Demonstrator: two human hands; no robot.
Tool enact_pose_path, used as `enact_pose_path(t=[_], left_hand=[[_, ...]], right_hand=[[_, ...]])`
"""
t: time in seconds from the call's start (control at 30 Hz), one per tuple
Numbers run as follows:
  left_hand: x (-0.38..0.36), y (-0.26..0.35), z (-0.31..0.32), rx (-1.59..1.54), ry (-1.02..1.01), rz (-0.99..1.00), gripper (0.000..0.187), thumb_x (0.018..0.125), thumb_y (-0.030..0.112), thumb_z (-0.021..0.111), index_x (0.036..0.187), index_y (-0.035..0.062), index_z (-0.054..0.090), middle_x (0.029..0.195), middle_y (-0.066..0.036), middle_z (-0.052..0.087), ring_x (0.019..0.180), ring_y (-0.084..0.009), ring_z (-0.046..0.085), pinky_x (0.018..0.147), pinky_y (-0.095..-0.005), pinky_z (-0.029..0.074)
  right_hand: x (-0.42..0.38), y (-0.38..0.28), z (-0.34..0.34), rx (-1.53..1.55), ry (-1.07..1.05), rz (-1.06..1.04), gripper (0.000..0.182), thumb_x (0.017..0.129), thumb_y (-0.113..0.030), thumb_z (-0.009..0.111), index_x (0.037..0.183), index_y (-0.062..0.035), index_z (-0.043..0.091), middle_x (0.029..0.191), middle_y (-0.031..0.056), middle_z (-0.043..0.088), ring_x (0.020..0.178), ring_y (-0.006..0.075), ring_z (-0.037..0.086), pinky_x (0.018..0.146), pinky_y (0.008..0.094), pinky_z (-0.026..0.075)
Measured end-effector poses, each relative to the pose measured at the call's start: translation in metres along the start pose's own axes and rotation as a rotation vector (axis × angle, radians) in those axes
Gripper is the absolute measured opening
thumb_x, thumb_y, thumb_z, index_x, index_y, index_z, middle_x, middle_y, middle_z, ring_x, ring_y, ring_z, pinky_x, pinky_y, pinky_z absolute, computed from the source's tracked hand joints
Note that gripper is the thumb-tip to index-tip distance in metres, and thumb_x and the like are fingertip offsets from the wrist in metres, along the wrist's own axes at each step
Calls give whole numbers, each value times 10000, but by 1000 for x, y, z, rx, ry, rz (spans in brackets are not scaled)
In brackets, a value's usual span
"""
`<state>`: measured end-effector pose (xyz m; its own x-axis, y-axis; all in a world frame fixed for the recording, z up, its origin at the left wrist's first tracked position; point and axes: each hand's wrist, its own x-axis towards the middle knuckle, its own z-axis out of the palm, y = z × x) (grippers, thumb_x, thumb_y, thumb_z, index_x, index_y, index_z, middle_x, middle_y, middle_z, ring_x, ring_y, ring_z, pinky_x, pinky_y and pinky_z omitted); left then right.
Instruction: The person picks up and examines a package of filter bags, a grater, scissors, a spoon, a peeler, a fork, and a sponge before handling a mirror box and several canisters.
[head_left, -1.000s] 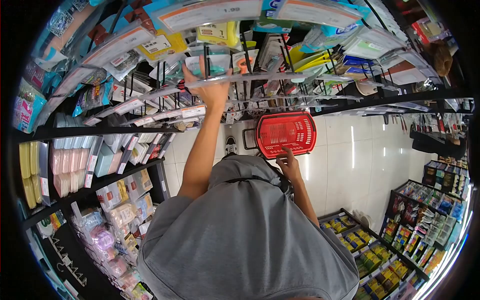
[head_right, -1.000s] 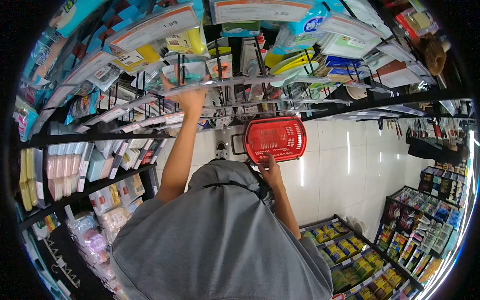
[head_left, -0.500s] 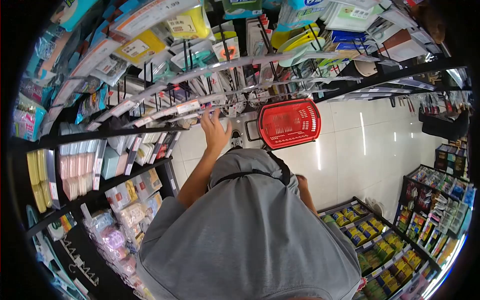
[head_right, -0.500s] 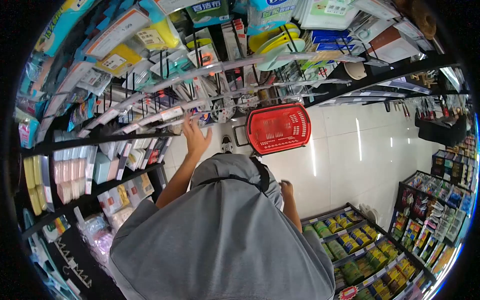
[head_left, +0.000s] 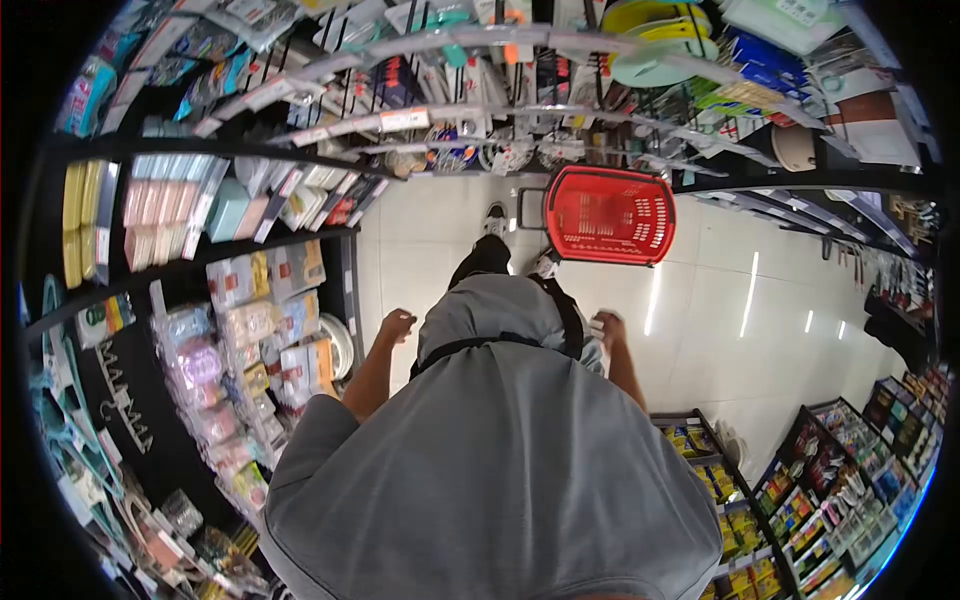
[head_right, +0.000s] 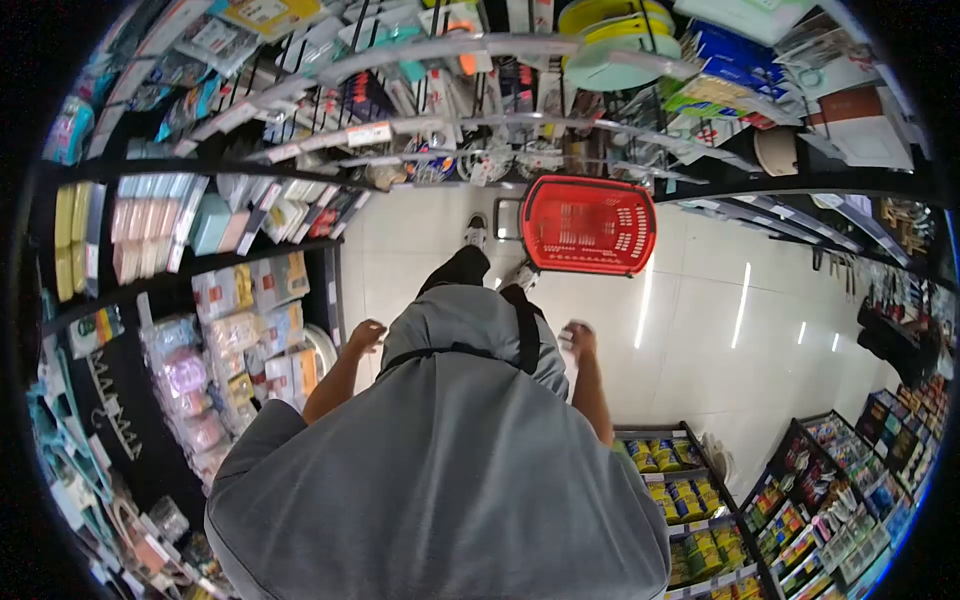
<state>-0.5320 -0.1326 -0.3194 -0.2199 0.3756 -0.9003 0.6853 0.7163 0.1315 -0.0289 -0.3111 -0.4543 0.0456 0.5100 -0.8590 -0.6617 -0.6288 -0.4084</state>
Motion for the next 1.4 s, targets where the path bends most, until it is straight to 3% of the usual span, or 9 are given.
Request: enact_pose_path(t=[0.1, 0.3, 0.43, 0.63, 0.8, 0.87, 0.97, 1.17, 1.4], left_hand=[[33, -47, 31, 27, 11, 432, 334, 774, 285, 606, 997, 38, 579, 849, -128, 638, 728, -212, 614, 670, -317, 508], [-3, -17, 46, 152, 37, 674, 303, 749, 205, 630, 974, 10, 575, 855, -125, 644, 775, -218, 629, 689, -308, 492], [-7, -10, 31, -7, 41, 355, 314, 755, 193, 606, 1009, 13, 568, 814, -121, 636, 694, -184, 619, 654, -292, 496], [-21, -2, 12, -127, 7, 477, 344, 764, 221, 584, 1035, 10, 554, 859, -117, 639, 689, -165, 620, 646, -282, 490], [-23, -47, 4, -178, -7, 533, 345, 758, 215, 573, 1038, 13, 561, 847, -110, 638, 724, -167, 628, 696, -278, 484], [-2, -83, 5, -123, 0, 515, 384, 748, 257, 594, 1050, 23, 564, 852, -124, 638, 743, -174, 626, 714, -281, 480], [15, -119, 13, 93, -97, 428, 376, 797, 281, 581, 1085, 42, 544, 879, -107, 621, 697, -176, 613, 529, -309, 488], [-14, -122, 9, -124, -260, 374, 485, 779, 442, 597, 1068, 55, 555, 884, -123, 627, 604, -200, 601, 441, -295, 493], [-63, -123, -34, 74, -318, 223, 665, 722, 613, 557, 972, 0, 612, 918, -158, 629, 793, -272, 624, 590, -378, 538]], right_hand=[[-30, -83, 62, -224, 182, -39, 301, 861, -231, 423, 1131, -110, 478, 1038, 96, 587, 902, 241, 591, 768, 403, 439], [-60, -113, 83, -290, 220, -108, 352, 851, -162, 387, 1180, -62, 460, 1078, 119, 580, 907, 229, 594, 751, 340, 450], [-67, -50, 50, -258, 238, 35, 290, 855, -228, 426, 1110, -110, 495, 1029, 69, 591, 882, 230, 591, 716, 352, 447], [-88, 61, 23, -394, 363, 276, 222, 809, -240, 500, 981, -120, 570, 871, 36, 609, 780, 221, 612, 599, 371, 453], [-96, 94, 55, -963, 247, 18, 236, 788, -214, 537, 978, -87, 597, 868, 43, 633, 764, 191, 621, 562, 288, 450], [-93, 94, 83, -738, 244, -59, 284, 745, -166, 566, 1011, -77, 613, 857, 74, 664, 792, 168, 629, 611, 271, 481], [-108, 85, 133, -1214, 297, -218, 266, 751, -150, 496, 941, -52, 655, 877, 132, 657, 813, 211, 616, 738, 299, 478], [-126, 67, 187, -1134, 257, -177, 385, 757, -350, 603, 957, -22, 628, 811, 132, 648, 729, 215, 618, 650, 304, 487], [-144, 12, 290, -1625, -11, 296, 597, 765, -527, 557, 864, 60, 608, 688, 166, 615, 587, 225, 613, 487, 305, 504]])
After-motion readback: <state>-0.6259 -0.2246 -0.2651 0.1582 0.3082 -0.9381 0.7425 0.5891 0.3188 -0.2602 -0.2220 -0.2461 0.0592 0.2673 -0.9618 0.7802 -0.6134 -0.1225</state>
